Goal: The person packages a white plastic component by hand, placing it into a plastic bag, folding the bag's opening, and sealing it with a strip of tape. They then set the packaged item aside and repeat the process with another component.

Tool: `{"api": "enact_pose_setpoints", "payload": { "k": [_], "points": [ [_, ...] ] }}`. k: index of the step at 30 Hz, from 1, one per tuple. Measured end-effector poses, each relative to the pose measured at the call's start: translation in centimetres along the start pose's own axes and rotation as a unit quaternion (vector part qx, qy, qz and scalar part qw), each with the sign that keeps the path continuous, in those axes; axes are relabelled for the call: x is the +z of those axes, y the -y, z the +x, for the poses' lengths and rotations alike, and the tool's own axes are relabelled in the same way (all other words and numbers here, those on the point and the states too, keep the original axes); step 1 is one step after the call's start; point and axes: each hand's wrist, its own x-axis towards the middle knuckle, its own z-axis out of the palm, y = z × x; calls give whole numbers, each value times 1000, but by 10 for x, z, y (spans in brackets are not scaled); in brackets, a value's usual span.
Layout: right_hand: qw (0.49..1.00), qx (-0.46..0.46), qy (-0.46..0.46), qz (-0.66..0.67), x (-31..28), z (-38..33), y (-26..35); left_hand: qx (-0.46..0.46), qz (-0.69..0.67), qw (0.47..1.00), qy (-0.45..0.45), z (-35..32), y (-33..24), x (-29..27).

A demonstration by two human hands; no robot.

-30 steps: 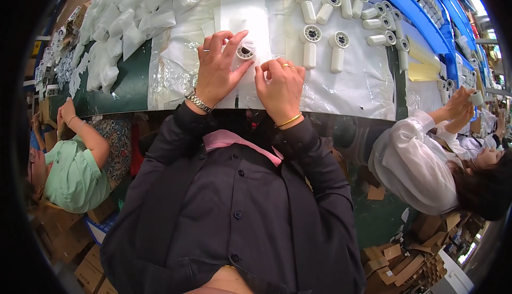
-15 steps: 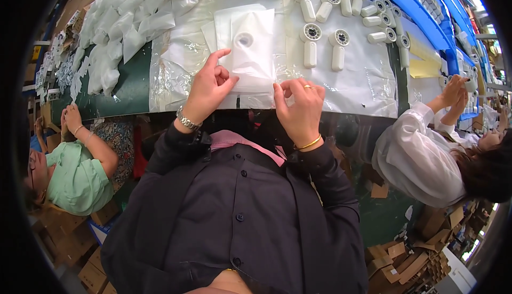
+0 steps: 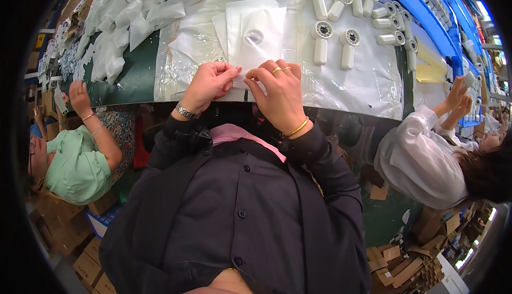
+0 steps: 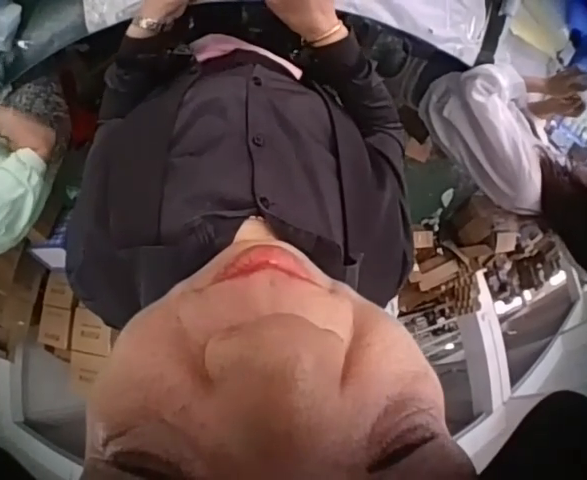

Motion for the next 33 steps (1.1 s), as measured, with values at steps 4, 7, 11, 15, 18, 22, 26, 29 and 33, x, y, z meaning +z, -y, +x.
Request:
{"api": "enact_pose_setpoints", "payload": {
  "k": [4,7,11,15,18,22,26,29,33],
  "points": [
    [1000,-4,15,6,10,3,3,-4,-24,1000,6,-3,3,-4],
    [1000,3,26,11,15,3,3,2,-29,1000,8,-4,4,-3],
    [999,11,35,20,19,3,3,13,-24,999,17,-4,7,0],
    [999,6,29,25,21,2,1,21,-21,999,30,-4,7,-1],
    [999,7,41,22,21,1,0,26,-25,999,34,-3,7,-1],
    [998,-31,54,-29,22,-1,-2,33,-27,999,34,-2,10,4],
    [996,-51,79,10,4,0,-8,38,-17,999,21,0,13,5],
    [992,-68,101,41,-14,-3,-10,45,-7,999,6,0,11,5],
    [956,59,1,286,-29,-11,-21,27,-16,999,21,-8,5,-3]
  ]
}}
